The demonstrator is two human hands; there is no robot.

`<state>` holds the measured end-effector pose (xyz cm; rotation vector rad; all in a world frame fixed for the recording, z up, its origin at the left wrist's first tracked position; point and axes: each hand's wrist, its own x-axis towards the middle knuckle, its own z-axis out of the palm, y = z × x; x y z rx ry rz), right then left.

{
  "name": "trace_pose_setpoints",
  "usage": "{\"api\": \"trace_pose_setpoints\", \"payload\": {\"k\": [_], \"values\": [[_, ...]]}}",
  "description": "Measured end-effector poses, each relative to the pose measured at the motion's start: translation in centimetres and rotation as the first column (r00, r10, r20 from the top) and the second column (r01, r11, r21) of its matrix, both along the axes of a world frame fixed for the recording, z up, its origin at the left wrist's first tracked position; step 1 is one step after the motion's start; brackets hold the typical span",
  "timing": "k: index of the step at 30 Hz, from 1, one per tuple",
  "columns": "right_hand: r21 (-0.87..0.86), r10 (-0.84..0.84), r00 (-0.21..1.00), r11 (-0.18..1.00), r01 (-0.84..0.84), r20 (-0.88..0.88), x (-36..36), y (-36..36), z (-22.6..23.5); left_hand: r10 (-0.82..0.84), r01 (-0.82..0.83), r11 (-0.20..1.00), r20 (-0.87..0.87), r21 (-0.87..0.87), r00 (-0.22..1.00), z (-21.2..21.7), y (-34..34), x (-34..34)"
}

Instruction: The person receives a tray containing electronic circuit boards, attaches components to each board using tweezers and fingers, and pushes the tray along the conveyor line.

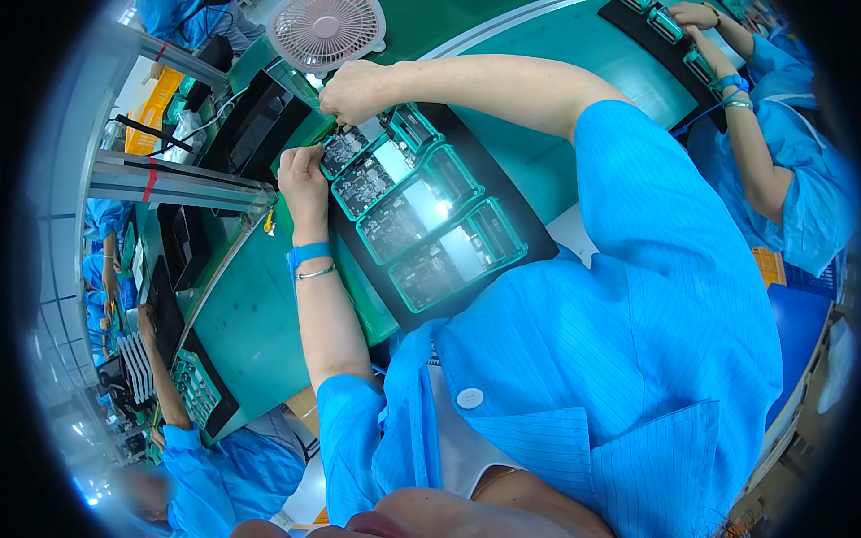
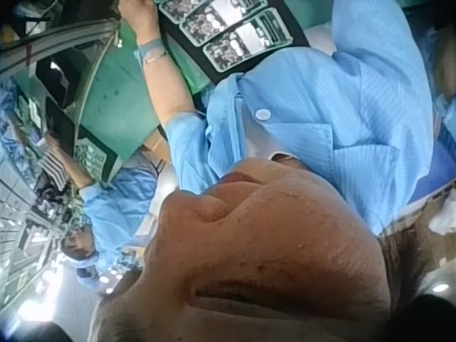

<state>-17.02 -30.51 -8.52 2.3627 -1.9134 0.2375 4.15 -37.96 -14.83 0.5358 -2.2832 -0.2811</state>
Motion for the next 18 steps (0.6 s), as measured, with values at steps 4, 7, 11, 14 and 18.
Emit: {"api": "trace_pose_setpoints", "payload": {"k": [4,7,11,14,18], "values": [[0.020,-0.012,1.000,1.000,0.012,0.009,0.0,0.1,-0.1,-0.025,0.025,1.000,-0.004,0.009,1.000,0.1,0.0,0.0],[0.009,-0.006,1.000,1.000,0.006,0.008,-0.1,0.0,-0.3,-0.062,0.062,0.998,0.002,0.020,0.998,0.2,-0.4,-0.1],[-0.006,0.013,1.000,1.000,-0.013,0.018,-0.1,-0.1,-0.4,-0.092,0.092,0.996,0.049,0.002,0.995,0.5,-1.3,0.1],[-0.019,0.022,1.000,1.000,-0.022,0.010,-0.1,0.2,0.0,-0.131,0.134,0.991,0.097,-0.025,0.987,0.9,-1.6,0.1],[-0.026,0.035,0.999,0.999,-0.035,0.029,0.1,0.4,0.1,-0.101,0.102,0.994,0.031,-0.042,0.994,0.3,-0.8,0.1]]}}
